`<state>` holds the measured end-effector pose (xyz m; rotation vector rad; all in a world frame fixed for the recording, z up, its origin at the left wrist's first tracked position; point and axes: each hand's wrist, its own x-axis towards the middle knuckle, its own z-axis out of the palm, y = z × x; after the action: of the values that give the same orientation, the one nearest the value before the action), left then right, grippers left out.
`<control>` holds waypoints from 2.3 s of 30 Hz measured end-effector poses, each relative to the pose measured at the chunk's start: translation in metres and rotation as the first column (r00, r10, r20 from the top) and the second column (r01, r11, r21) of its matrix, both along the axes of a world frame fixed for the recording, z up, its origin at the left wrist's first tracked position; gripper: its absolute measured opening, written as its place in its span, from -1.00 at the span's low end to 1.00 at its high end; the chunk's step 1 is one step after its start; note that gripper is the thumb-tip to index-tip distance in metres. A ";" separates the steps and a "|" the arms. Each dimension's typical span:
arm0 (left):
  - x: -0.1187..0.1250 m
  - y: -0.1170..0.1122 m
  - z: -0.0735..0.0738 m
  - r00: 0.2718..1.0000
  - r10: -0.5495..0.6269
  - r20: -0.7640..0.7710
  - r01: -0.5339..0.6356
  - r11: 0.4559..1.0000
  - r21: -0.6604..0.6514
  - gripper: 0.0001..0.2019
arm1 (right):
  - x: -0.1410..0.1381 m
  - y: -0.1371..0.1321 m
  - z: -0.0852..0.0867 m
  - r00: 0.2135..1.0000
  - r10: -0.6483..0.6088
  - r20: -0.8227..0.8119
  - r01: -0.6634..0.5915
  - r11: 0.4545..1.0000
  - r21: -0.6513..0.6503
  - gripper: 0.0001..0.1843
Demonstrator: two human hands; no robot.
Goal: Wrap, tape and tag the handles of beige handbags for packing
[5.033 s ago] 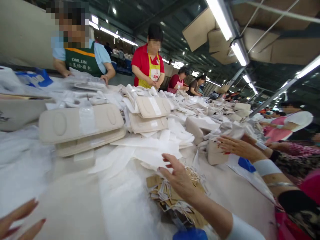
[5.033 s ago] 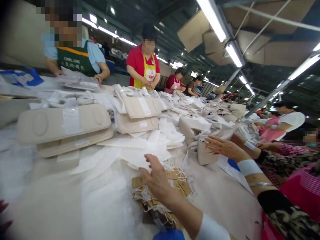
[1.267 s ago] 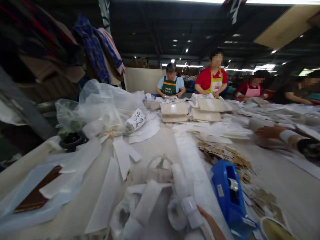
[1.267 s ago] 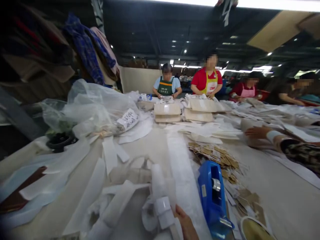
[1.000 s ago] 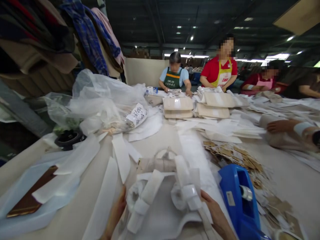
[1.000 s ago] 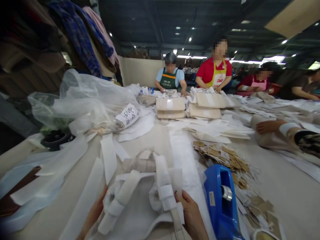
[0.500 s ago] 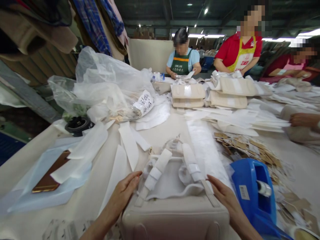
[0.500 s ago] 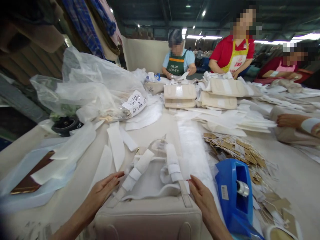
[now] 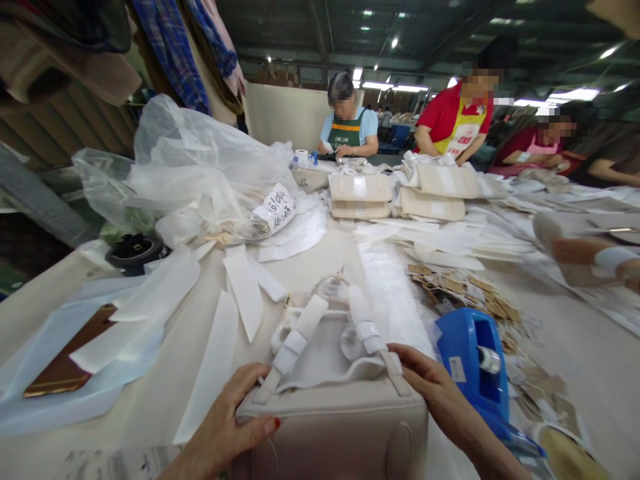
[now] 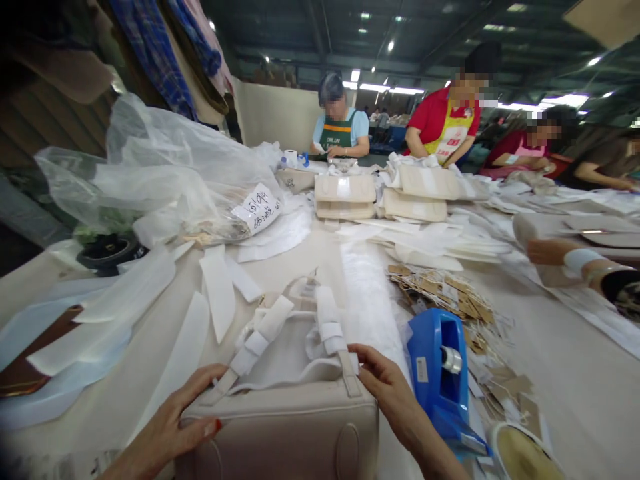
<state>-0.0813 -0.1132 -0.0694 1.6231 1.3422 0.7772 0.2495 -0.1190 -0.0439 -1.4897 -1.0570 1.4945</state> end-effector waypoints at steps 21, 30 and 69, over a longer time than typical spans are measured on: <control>0.017 0.000 0.026 0.995 0.098 0.005 -0.092 0.947 -0.307 -0.63 | 0.024 0.006 0.013 0.850 0.515 0.113 -0.527 0.836 0.151 -0.24; 0.019 0.013 -0.002 0.981 0.125 -0.146 -0.159 0.957 -0.244 -0.54 | -0.002 -0.012 -0.018 0.963 0.160 0.218 -0.175 0.983 0.053 -0.55; 0.091 -0.004 0.036 0.761 -0.016 -0.648 0.483 0.682 0.550 -0.53 | -0.013 -0.031 -0.026 0.970 0.020 0.243 -0.043 0.995 0.092 -0.55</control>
<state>0.0097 -0.1167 -0.0335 2.8092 1.2192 0.6315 0.2361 -0.1504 -0.0700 -1.6210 -1.2831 1.2855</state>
